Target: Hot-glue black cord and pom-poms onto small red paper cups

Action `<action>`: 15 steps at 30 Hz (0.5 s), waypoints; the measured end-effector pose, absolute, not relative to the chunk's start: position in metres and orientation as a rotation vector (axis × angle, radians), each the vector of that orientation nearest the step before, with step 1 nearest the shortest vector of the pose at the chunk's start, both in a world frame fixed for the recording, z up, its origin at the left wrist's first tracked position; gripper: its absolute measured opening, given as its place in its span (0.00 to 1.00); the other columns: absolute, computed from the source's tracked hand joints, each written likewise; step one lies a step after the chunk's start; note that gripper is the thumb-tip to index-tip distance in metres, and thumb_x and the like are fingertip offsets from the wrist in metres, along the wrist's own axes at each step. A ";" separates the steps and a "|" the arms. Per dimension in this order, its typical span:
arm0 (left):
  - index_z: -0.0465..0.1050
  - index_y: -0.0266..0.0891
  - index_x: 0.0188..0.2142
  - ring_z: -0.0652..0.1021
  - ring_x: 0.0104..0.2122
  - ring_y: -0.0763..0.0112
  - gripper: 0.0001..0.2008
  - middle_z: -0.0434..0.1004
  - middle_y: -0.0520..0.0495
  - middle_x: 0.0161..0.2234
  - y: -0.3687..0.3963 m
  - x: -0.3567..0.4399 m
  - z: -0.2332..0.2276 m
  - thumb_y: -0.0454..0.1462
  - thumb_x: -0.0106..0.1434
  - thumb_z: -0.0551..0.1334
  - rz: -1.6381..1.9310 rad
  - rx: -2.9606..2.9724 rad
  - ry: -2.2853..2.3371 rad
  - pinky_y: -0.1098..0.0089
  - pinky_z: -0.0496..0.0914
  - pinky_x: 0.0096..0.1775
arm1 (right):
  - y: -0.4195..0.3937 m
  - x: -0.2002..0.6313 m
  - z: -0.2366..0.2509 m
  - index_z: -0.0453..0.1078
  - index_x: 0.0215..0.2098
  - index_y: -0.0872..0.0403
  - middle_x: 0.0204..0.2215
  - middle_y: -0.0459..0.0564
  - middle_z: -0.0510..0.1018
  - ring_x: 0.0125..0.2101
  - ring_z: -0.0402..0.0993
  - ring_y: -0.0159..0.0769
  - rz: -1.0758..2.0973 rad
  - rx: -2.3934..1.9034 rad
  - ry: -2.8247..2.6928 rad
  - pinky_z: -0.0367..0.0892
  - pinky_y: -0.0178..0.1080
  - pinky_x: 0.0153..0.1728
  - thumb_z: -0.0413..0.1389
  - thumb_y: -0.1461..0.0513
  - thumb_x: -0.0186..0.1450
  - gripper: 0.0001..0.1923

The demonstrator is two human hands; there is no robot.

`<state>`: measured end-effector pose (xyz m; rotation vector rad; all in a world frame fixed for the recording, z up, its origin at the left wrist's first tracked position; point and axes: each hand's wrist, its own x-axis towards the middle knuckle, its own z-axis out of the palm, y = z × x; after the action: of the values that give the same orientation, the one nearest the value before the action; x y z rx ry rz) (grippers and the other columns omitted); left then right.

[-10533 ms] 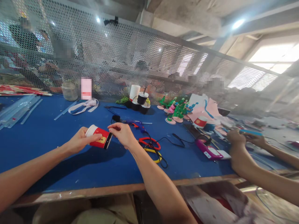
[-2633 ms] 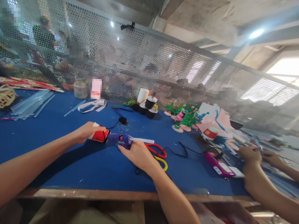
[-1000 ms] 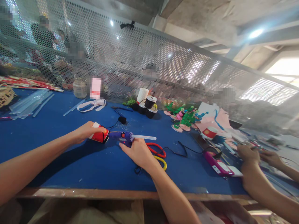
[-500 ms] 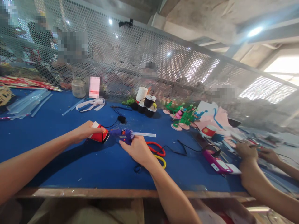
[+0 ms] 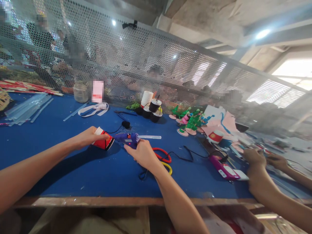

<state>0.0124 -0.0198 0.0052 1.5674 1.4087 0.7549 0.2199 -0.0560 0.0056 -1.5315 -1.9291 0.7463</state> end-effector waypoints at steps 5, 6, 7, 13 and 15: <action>0.56 0.39 0.10 0.54 0.14 0.79 0.18 0.52 0.57 0.09 -0.020 0.012 0.006 0.45 0.41 0.63 0.756 1.571 1.414 0.72 0.44 0.20 | -0.055 0.220 0.004 0.62 0.15 0.56 0.07 0.42 0.63 0.08 0.60 0.26 0.760 -1.541 -1.928 0.58 0.28 0.11 0.52 0.56 0.56 0.15; 0.57 0.39 0.10 0.54 0.14 0.79 0.18 0.52 0.57 0.09 -0.020 0.013 0.006 0.45 0.41 0.63 0.752 1.568 1.419 0.72 0.44 0.20 | -0.056 0.220 0.005 0.63 0.16 0.56 0.07 0.42 0.63 0.09 0.60 0.26 0.764 -1.538 -1.929 0.58 0.28 0.11 0.52 0.56 0.56 0.15; 0.57 0.39 0.10 0.54 0.14 0.79 0.18 0.53 0.57 0.09 -0.021 0.013 0.007 0.45 0.41 0.63 0.748 1.564 1.421 0.72 0.44 0.20 | -0.056 0.221 0.005 0.63 0.16 0.56 0.07 0.42 0.63 0.09 0.60 0.26 0.768 -1.535 -1.930 0.58 0.28 0.11 0.52 0.56 0.56 0.15; 0.57 0.39 0.11 0.54 0.14 0.79 0.18 0.52 0.58 0.10 -0.021 0.013 0.008 0.46 0.41 0.62 0.752 1.567 1.396 0.72 0.44 0.21 | -0.057 0.218 0.008 0.63 0.16 0.56 0.07 0.42 0.63 0.09 0.59 0.25 0.756 -1.518 -1.930 0.58 0.28 0.12 0.52 0.57 0.56 0.14; 0.56 0.39 0.10 0.53 0.14 0.80 0.19 0.51 0.58 0.10 -0.021 0.013 0.007 0.47 0.40 0.63 0.760 1.563 1.391 0.72 0.44 0.21 | -0.056 0.218 0.008 0.63 0.16 0.56 0.07 0.42 0.63 0.08 0.59 0.26 0.749 -1.521 -1.922 0.58 0.29 0.12 0.52 0.57 0.56 0.14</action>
<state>0.0127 -0.0207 0.0066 1.5635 1.3910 0.7595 0.2178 -0.0564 0.0076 -1.5214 -1.9218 0.7492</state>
